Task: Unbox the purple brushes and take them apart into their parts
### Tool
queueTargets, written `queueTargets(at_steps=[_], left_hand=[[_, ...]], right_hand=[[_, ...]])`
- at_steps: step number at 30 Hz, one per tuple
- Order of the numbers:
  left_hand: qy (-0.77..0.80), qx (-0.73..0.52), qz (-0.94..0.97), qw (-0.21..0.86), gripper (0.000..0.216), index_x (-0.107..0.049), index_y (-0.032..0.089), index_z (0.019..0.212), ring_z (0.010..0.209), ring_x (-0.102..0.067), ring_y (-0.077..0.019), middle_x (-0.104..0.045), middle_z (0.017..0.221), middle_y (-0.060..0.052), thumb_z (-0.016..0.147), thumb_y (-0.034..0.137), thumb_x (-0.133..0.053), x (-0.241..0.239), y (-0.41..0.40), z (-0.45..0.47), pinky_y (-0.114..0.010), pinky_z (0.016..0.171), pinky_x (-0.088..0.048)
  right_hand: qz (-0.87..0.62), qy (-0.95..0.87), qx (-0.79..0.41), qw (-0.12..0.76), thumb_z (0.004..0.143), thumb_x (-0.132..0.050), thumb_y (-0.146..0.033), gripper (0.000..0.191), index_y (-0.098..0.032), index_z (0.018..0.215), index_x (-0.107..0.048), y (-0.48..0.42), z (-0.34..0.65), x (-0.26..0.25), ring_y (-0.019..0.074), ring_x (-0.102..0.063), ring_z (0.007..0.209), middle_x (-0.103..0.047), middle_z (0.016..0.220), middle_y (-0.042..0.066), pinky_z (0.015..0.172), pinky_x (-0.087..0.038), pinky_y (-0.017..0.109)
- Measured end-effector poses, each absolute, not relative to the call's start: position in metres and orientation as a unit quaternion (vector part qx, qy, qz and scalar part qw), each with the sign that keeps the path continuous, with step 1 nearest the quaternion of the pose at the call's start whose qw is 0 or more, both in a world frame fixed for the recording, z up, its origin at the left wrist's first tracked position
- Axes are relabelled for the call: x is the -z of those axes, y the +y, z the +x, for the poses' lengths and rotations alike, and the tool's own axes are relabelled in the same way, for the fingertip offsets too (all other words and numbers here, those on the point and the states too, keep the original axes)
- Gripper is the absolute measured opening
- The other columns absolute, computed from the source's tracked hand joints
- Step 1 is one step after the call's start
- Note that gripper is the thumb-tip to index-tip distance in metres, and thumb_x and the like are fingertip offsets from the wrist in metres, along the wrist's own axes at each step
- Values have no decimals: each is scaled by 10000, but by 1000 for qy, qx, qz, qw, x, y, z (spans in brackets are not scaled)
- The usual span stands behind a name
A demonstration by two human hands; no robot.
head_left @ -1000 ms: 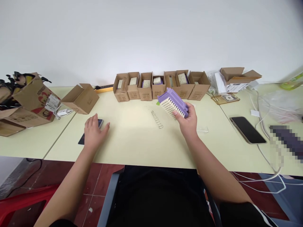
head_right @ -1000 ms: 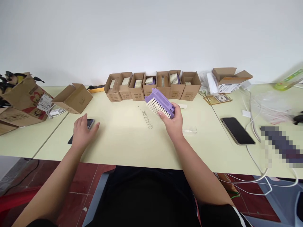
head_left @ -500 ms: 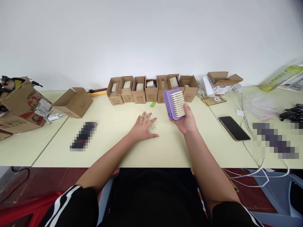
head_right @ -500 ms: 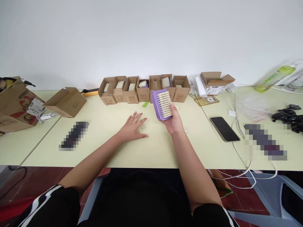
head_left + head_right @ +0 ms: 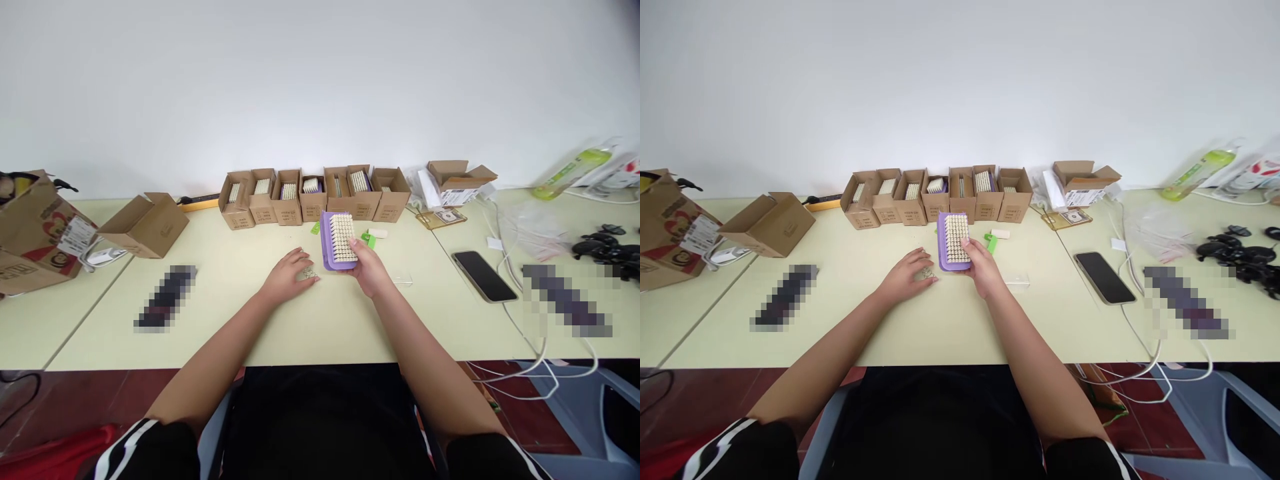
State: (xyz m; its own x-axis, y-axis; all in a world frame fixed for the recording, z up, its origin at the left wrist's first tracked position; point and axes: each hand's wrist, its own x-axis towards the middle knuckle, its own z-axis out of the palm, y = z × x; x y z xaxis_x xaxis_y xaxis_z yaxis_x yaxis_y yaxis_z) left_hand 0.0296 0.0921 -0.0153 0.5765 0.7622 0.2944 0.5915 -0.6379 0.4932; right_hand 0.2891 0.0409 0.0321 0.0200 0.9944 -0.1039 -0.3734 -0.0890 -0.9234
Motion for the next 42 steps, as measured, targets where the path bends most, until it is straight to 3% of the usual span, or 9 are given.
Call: queueTargets(at_steps=[6, 9, 14, 18, 22, 26, 31, 36, 42], left_hand=[[403, -308, 834, 215, 356, -771, 259, 1110, 1613, -485, -364, -713, 1456, -124, 945, 574, -771, 20, 93, 29, -572, 1349, -429], [451, -399, 760, 243, 341, -713, 256, 1047, 1468, -611, -325, -720, 1358, -118, 915, 561, -791, 20, 99, 25, -518, 1282, -491], [507, -452, 687, 260, 394, -674, 248, 1097, 1311, -681, -264, -685, 1346, -127, 975, 621, -699, 21, 111, 12, -437, 1154, -570], [508, -448, 682, 277, 401, -685, 253, 1112, 1381, -658, -262, -696, 1338, -119, 996, 636, -673, 23, 112, 12, -412, 1172, -557], [484, -438, 702, 285, 392, -710, 263, 1117, 1523, -575, -304, -707, 1373, -117, 950, 617, -740, 26, 106, 20, -478, 1266, -493], [451, -430, 728, 286, 382, -713, 265, 1142, 1576, -538, -316, -715, 1404, -113, 946, 588, -769, 22, 98, 25, -512, 1316, -454], [409, -389, 771, 295, 373, -714, 265, 1172, 1602, -514, -321, -724, 1401, -103, 960, 567, -766, 10, 86, 27, -520, 1340, -447], [383, -353, 801, 295, 420, -717, 273, 1259, 1674, -415, -336, -666, 1525, -109, 964, 566, -780, 6, 78, 28, -533, 1360, -437], [344, -331, 832, 282, 450, -724, 262, 1292, 1692, -382, -348, -649, 1558, -115, 964, 561, -797, 6, 79, 26, -562, 1379, -413]], right_hand=[[-488, -386, -565, 542, 865, -816, -728, 644, -272, 1306, -706, 44, 273, -15, 305, -817, 1028, -826, 1219, 98, 862, -701, 498], [-520, -384, -540, 540, 835, -858, -698, 672, -274, 1325, -678, 45, 261, -6, 310, -816, 1020, -831, 1128, 83, 909, -683, 506], [-543, -402, -508, 535, 804, -895, -671, 704, -249, 1327, -685, 44, 253, -3, 310, -811, 991, -826, 1022, 66, 944, -656, 500], [-535, -404, -483, 563, 838, -853, -695, 714, -264, 1374, -662, 44, 270, -17, 302, -809, 1050, -823, 1135, 77, 925, -665, 463], [-516, -432, -362, 645, 864, -843, -684, 757, -271, 1454, -610, 54, 314, -35, 271, -779, 1084, -775, 1251, 77, 931, -669, 446], [-587, -408, -253, 652, 858, -841, -675, 700, -238, 1380, -680, 67, 386, -38, 276, -764, 960, -771, 1156, 81, 830, -668, 463], [-735, -341, -165, 563, 884, -784, -655, 594, -203, 1264, -726, 69, 460, -16, 267, -729, 842, -768, 1002, 87, 803, -617, 447], [-772, -348, -151, 510, 882, -760, -665, 546, -187, 1145, -761, 71, 477, 4, 266, -687, 842, -772, 977, 100, 831, -556, 440], [-784, -384, -133, 469, 992, -588, -663, 531, -172, 1011, -789, 87, 479, 11, 318, -706, 1017, -802, 1039, 155, 966, -541, 454]])
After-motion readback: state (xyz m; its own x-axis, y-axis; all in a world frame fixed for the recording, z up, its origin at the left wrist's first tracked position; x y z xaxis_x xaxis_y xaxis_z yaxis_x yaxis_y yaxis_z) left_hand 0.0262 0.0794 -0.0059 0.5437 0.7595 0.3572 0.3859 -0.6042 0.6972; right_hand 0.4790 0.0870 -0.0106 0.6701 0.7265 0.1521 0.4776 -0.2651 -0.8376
